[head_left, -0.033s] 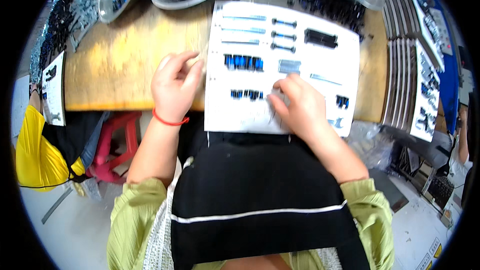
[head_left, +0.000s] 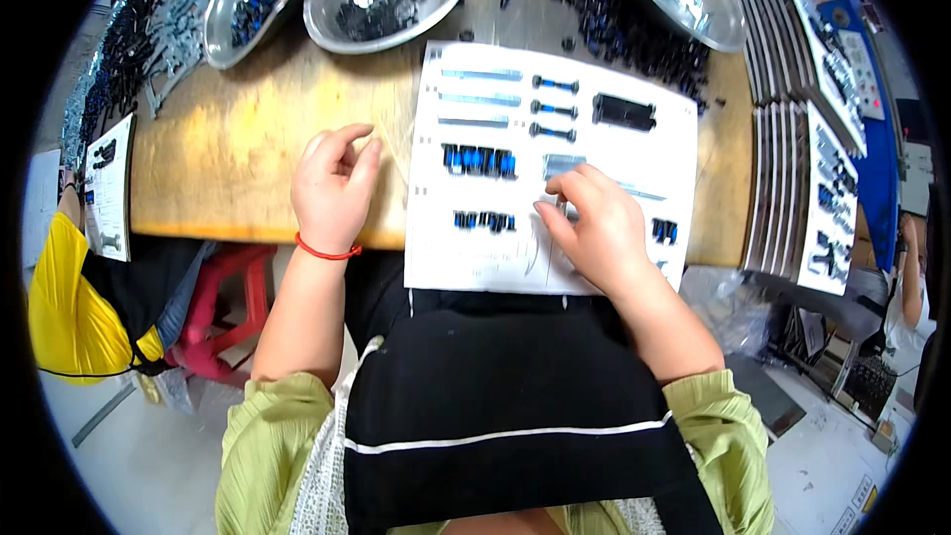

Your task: The person picks small hardware items such as washers, nuts, and bolts from bowls and places them into designated slots on a printed cardboard backing. The person repeatedly completes one backing and moves it aside to start a new one.

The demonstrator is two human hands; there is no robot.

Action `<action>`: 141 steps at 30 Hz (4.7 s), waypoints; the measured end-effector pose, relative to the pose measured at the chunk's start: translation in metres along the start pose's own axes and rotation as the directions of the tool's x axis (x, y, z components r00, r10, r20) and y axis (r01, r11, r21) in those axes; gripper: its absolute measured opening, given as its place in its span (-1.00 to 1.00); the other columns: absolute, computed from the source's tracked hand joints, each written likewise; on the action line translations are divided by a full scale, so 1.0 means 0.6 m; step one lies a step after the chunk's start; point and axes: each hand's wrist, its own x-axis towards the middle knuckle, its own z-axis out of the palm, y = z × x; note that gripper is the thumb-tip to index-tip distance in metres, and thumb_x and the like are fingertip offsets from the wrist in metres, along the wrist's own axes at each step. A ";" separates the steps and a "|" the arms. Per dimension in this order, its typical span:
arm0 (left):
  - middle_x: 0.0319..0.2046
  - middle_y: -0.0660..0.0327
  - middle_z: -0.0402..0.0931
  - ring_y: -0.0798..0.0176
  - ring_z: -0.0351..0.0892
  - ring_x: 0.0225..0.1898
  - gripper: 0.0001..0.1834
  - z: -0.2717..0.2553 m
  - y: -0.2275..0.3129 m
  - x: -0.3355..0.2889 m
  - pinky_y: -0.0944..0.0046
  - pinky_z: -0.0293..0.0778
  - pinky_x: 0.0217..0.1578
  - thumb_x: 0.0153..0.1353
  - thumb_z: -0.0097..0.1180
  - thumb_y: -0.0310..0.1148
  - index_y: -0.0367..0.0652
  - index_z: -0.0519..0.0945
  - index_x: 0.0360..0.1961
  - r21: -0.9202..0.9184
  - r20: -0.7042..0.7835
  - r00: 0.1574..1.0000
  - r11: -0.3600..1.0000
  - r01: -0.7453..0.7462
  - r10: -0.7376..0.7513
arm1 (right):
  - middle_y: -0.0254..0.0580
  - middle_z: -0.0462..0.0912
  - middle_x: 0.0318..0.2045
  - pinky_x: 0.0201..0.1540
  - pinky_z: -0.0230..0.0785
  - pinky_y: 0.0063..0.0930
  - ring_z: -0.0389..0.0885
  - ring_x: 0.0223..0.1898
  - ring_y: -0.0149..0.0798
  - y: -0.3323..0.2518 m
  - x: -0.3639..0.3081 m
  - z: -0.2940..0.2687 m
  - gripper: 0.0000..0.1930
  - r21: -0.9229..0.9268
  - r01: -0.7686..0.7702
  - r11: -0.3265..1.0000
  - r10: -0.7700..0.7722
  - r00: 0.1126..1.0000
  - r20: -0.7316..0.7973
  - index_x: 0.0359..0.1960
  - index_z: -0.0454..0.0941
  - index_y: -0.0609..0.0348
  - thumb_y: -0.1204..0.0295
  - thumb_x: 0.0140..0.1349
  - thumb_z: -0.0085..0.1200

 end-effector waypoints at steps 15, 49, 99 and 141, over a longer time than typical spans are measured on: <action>-0.46 0.21 0.62 0.16 0.60 -0.45 -0.88 0.018 -0.015 0.035 0.21 0.49 -0.42 0.11 0.23 -0.30 -0.06 0.70 -0.36 0.163 -0.024 0.995 0.982 0.098 -0.095 | -0.02 0.52 0.06 0.12 0.39 -0.06 0.48 0.13 0.03 0.144 0.468 0.030 -0.71 -0.499 -0.194 0.844 0.101 0.973 -0.208 -0.06 0.57 0.23 0.43 0.22 0.01; -0.45 0.19 0.52 0.04 0.55 -0.38 -0.83 0.011 0.087 -0.065 0.12 0.45 -0.40 0.12 0.29 -0.31 -0.10 0.58 -0.33 -0.207 0.347 0.781 0.855 -0.476 0.519 | -0.22 0.60 -0.51 -0.38 0.37 -0.46 0.53 -0.44 -0.35 -0.046 0.030 -0.021 -0.85 0.416 -0.066 0.907 -0.115 0.912 0.394 -0.33 0.63 0.27 0.55 0.03 0.24; -0.46 0.17 0.61 0.18 0.58 -0.46 -0.83 0.034 -0.004 -0.031 0.24 0.48 -0.40 0.16 0.26 -0.29 -0.13 0.69 -0.28 0.107 0.007 1.000 0.994 0.011 -0.012 | -0.01 0.72 -0.21 -0.04 0.53 -0.18 0.68 -0.12 0.01 0.315 0.384 -0.204 -0.69 -0.445 -0.287 0.848 0.289 0.955 -0.064 -0.19 0.71 0.10 0.33 -0.02 0.23; -0.39 0.21 0.66 0.16 0.65 -0.38 -0.79 0.029 -0.003 -0.039 0.21 0.52 -0.37 0.16 0.21 -0.19 -0.06 0.69 -0.28 0.192 0.030 0.999 0.981 0.011 -0.017 | -0.33 0.55 -0.56 -0.48 0.45 -0.34 0.60 -0.50 -0.22 -0.064 -0.075 0.103 -0.92 -0.009 0.265 0.964 -0.265 0.964 -0.031 -0.53 0.61 0.02 0.39 0.06 0.25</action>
